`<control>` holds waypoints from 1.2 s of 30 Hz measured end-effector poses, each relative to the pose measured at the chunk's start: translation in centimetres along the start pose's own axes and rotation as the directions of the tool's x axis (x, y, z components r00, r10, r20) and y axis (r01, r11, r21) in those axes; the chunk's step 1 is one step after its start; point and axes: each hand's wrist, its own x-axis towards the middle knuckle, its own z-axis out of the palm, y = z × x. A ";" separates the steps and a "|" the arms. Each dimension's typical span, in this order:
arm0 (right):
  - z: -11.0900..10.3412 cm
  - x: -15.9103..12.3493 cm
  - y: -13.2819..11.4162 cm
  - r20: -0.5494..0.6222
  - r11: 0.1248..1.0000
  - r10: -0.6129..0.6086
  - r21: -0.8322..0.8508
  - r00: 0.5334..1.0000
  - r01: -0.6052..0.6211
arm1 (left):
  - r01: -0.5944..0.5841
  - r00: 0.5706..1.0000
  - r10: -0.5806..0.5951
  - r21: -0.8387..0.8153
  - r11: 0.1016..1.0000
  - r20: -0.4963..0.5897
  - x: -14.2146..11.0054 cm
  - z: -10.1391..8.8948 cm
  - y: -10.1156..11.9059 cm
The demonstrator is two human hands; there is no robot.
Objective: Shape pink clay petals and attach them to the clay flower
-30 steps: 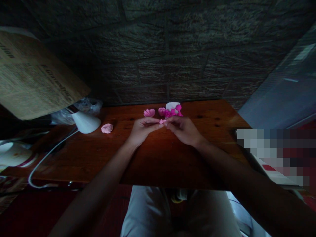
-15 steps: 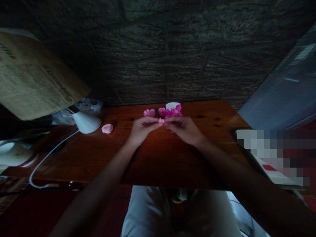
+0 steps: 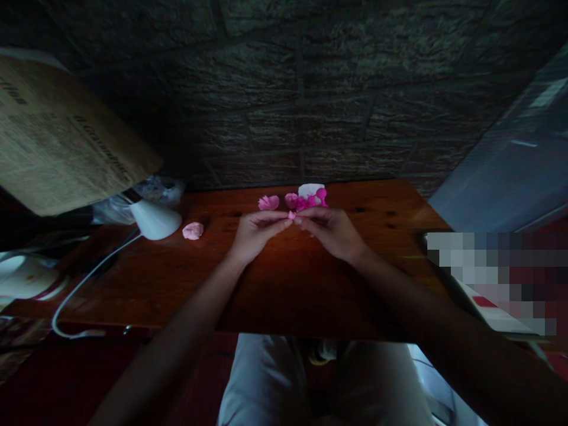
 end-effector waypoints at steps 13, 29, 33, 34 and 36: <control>0.2 0.0 0.6 -0.035 0.999 -0.049 -0.019 0.998 0.048 | -0.046 0.999 0.045 0.028 0.999 0.026 0.2 0.0 -0.1; 0.5 -0.1 -0.4 -0.015 0.996 -0.075 0.040 0.997 0.076 | -0.023 0.999 0.024 -0.022 1.000 0.029 0.1 -0.1 -0.1; 0.6 -0.1 -0.4 -0.021 0.996 -0.058 0.070 0.998 0.059 | -0.040 0.999 0.040 -0.024 0.999 0.031 0.1 -0.1 0.0; 0.6 -0.1 -0.4 -0.028 0.995 -0.055 0.080 0.998 0.057 | -0.045 0.998 0.046 -0.024 0.999 0.031 0.1 -0.1 0.0; 0.5 -0.1 -0.3 -0.032 0.994 -0.044 0.095 0.999 0.047 | -0.060 0.998 0.061 -0.021 0.998 0.028 0.1 0.0 0.2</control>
